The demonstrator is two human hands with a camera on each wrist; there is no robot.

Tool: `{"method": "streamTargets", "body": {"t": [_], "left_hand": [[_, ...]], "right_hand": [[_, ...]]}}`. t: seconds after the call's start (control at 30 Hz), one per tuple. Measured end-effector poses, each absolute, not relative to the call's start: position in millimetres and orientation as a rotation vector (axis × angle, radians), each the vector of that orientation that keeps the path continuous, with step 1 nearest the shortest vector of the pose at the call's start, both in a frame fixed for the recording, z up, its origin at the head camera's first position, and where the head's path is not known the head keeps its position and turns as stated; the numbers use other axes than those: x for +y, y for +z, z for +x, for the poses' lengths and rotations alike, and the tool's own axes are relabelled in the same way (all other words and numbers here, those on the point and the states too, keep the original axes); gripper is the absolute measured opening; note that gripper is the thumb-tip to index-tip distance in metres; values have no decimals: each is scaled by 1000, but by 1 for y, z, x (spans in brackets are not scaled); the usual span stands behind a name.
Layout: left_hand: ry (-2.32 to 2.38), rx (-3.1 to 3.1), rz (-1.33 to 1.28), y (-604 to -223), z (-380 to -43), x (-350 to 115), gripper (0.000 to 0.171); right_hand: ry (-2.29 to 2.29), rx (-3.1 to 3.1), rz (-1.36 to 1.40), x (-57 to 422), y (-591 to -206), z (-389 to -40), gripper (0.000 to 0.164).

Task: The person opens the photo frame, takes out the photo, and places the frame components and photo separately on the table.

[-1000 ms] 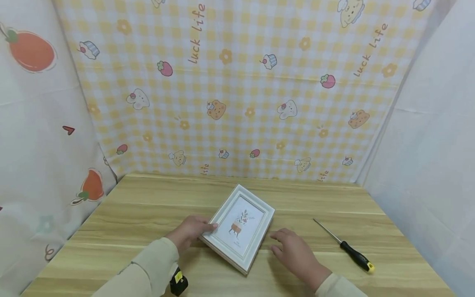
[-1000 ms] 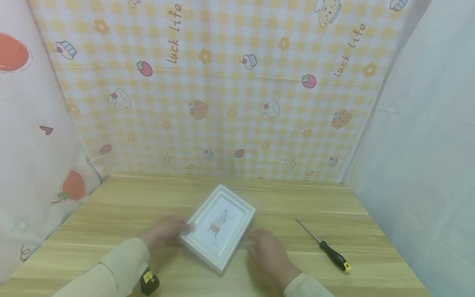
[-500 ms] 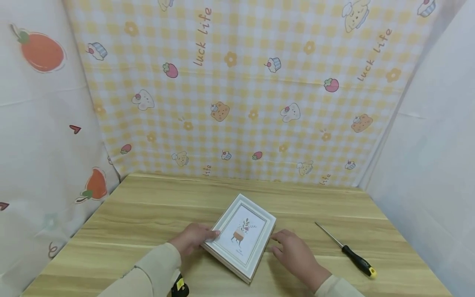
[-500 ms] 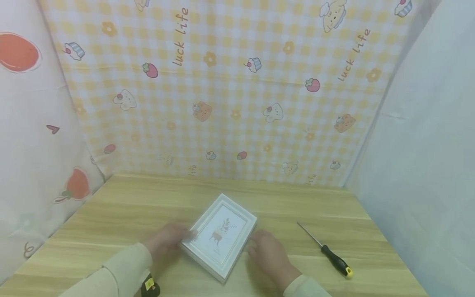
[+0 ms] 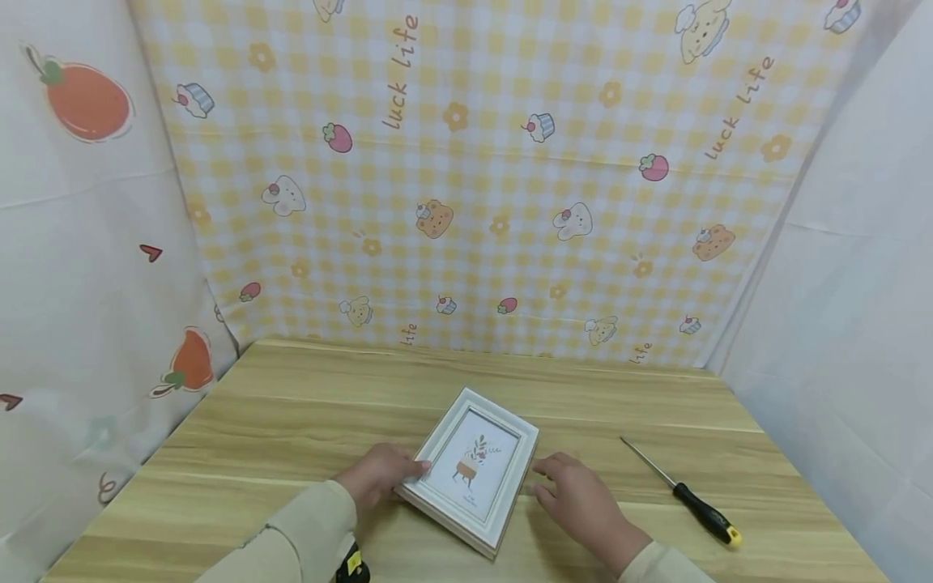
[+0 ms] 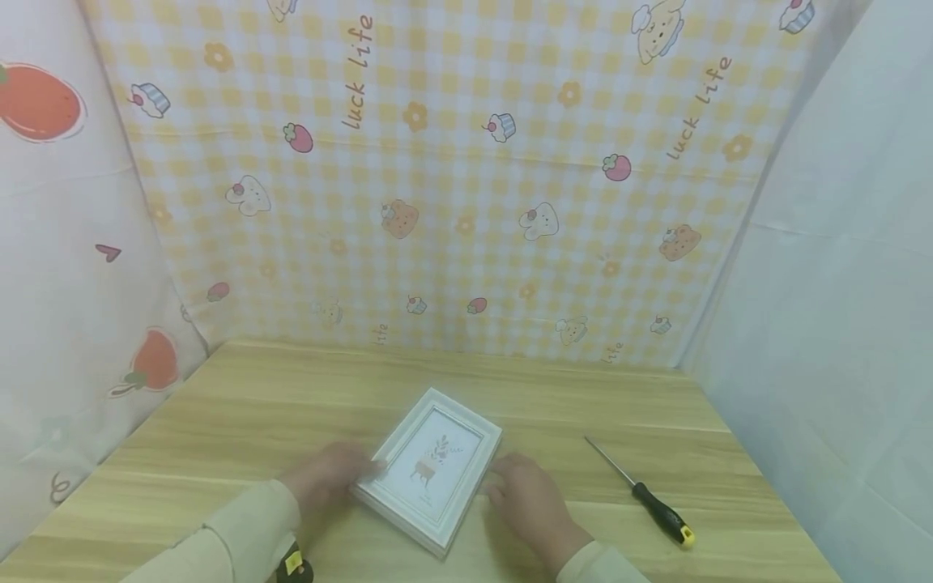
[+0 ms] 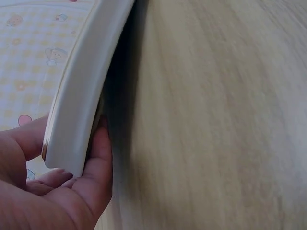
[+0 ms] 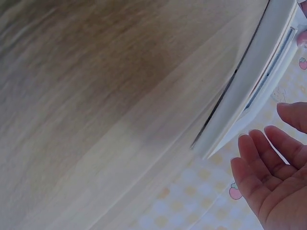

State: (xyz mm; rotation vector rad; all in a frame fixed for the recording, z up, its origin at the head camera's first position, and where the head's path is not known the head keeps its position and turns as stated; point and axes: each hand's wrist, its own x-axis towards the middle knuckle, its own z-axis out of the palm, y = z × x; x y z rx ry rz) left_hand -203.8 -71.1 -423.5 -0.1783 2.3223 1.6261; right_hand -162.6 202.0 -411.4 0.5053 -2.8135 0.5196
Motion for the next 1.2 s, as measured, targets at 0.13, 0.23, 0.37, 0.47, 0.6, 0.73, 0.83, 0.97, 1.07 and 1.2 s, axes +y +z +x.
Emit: {"method": "streamTargets", "body": {"t": [0.13,0.23,0.37,0.47,0.6,0.73,0.83,0.97,1.07,1.2], "left_hand": [[1616,2324,-155,-427,-203,-72,17],[1583,2373,-132,-430,-203,-73,19],[1521,2449,-103,-432,-204,-73,18],[1490,2487,-77,-432,-204,-72,16],[1464,2537,-55,-432,-203,-71,17],[1411,2593,-45,-432,-202,-69,19],[1351,2644,-25,-431,-201,-68,20],[1245,2718,39,-426,-199,-68,21],[1154,2774,94,-423,-199,-69,21],[1039,2853,169,-422,-200,-69,22]], "right_hand": [[513,-2820,505,202,-412,-163,24],[509,-2824,506,202,-412,-163,24],[501,-2809,521,202,-413,-164,24],[499,-2796,530,202,-416,-164,23],[505,-2793,532,203,-419,-165,22],[514,-2800,532,204,-421,-165,22],[510,-2804,536,204,-420,-165,22],[497,-2811,534,205,-420,-165,21],[503,-2826,531,205,-422,-166,21],[536,-2847,551,206,-424,-168,21]]}}
